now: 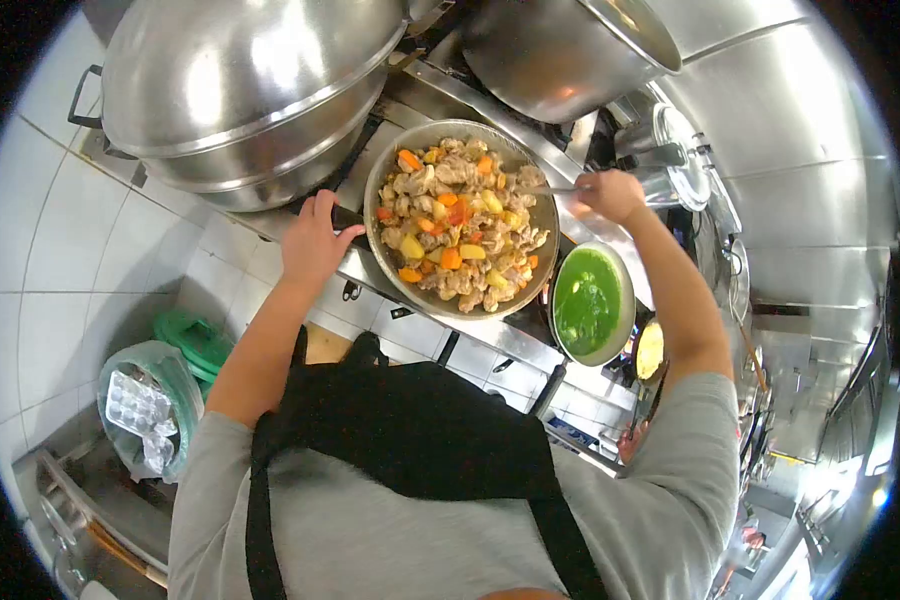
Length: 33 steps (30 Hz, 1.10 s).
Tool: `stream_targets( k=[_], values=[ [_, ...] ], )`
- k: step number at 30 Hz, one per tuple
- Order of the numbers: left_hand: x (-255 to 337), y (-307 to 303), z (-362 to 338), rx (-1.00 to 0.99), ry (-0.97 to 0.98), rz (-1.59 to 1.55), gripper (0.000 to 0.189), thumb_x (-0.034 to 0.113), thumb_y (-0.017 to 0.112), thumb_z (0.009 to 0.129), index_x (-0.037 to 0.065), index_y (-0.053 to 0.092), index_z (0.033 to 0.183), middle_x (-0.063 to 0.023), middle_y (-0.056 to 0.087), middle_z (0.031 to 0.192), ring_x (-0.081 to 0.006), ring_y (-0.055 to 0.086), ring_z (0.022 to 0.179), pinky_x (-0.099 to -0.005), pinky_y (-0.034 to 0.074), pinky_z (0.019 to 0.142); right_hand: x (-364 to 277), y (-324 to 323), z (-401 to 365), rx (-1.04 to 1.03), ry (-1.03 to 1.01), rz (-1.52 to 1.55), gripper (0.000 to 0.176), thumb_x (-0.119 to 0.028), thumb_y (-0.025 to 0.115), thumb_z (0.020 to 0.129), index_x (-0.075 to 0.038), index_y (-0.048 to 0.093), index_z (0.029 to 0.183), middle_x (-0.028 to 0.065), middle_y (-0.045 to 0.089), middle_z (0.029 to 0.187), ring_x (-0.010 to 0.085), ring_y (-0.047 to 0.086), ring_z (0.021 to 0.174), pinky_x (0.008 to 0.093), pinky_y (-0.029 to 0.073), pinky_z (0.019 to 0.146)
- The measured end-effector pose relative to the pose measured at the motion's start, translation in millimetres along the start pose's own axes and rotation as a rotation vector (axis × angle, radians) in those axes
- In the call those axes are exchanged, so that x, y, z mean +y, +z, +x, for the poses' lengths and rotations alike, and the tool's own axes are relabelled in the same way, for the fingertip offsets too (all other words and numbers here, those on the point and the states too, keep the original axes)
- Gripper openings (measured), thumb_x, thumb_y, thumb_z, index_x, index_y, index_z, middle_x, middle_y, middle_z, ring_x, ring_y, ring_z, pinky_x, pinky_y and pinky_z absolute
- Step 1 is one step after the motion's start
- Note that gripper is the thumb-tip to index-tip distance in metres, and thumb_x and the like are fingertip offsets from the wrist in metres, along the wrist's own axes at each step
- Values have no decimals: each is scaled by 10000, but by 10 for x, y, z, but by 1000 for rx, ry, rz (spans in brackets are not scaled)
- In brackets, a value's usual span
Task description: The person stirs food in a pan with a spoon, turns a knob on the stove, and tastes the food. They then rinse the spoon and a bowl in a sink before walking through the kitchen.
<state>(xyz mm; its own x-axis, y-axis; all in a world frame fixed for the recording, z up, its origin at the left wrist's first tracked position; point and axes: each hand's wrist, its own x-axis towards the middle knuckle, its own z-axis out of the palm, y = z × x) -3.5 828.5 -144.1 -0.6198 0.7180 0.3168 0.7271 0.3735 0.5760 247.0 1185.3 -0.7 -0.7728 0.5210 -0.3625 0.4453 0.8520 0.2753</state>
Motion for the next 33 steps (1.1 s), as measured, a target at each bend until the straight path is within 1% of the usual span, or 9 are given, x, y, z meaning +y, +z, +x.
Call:
stream_targets(
  k=[7,11,12,16,19,21,23,26,33],
  values=[
    [-87,51,12,-45,-47,17,555,442,732,717,105,461,1064,-140,618,917,-350,618,812,-428,495,650,-507,-559,-475,65,140,-230,159,-274,545,833,-180,652,905,103,676,797,291,662,780,439,517,687],
    [-51,-108,19,-146,-14,48,538,442,702,757,97,448,1082,-162,621,887,-354,626,770,-439,495,641,-744,-487,-983,156,223,-94,301,-139,508,834,-229,646,1086,110,683,864,282,663,830,409,523,737],
    [-108,-101,29,-174,26,77,499,437,672,777,97,423,1045,-143,608,905,-343,625,787,-439,497,618,-841,-531,-1099,61,311,-75,399,-114,525,824,-274,605,1180,124,678,910,291,658,851,409,516,748],
    [-100,-348,82,-356,96,12,465,407,637,810,71,405,1032,-187,612,877,-371,623,786,-457,495,640,-1198,-412,-1618,256,471,137,399,-133,491,874,-305,564,1226,154,665,918,323,648,831,429,507,730],
    [-141,-393,125,-427,203,-42,477,406,638,809,57,403,1034,-203,614,889,-387,619,779,-469,490,649,-1631,-251,-1880,116,613,357,371,-158,474,892,-296,568,1224,178,657,900,339,643,803,435,507,733],
    [-125,-440,146,-465,232,-19,506,417,638,806,39,403,1047,-214,618,869,-392,618,775,-479,486,657,-1968,11,-2045,203,523,433,396,-173,492,892,-294,539,1266,195,640,814,345,634,774,444,503,740],
    [-126,-471,176,-506,265,-12,520,423,636,805,34,403,1058,-218,621,859,-394,619,773,-484,485,663,-2312,39,-2166,315,621,531,413,-143,536,861,-264,557,1255,231,614,978,371,602,887,447,468,792],
    [-163,-426,186,-549,335,27,521,418,609,823,30,399,1100,-221,635,855,-390,629,771,-489,494,669,-2830,-251,-2313,172,808,637,417,-128,560,847,-254,568,1245,222,604,1015,362,580,957,436,457,824],
    [-76,-450,37,-645,449,24,455,389,565,856,78,416,1153,-189,645,821,-367,637,754,-471,507,650,-3438,-289,-2555,150,805,544,333,-140,536,863,-243,624,1167,170,659,934,331,629,894,433,501,774]
  ],
)
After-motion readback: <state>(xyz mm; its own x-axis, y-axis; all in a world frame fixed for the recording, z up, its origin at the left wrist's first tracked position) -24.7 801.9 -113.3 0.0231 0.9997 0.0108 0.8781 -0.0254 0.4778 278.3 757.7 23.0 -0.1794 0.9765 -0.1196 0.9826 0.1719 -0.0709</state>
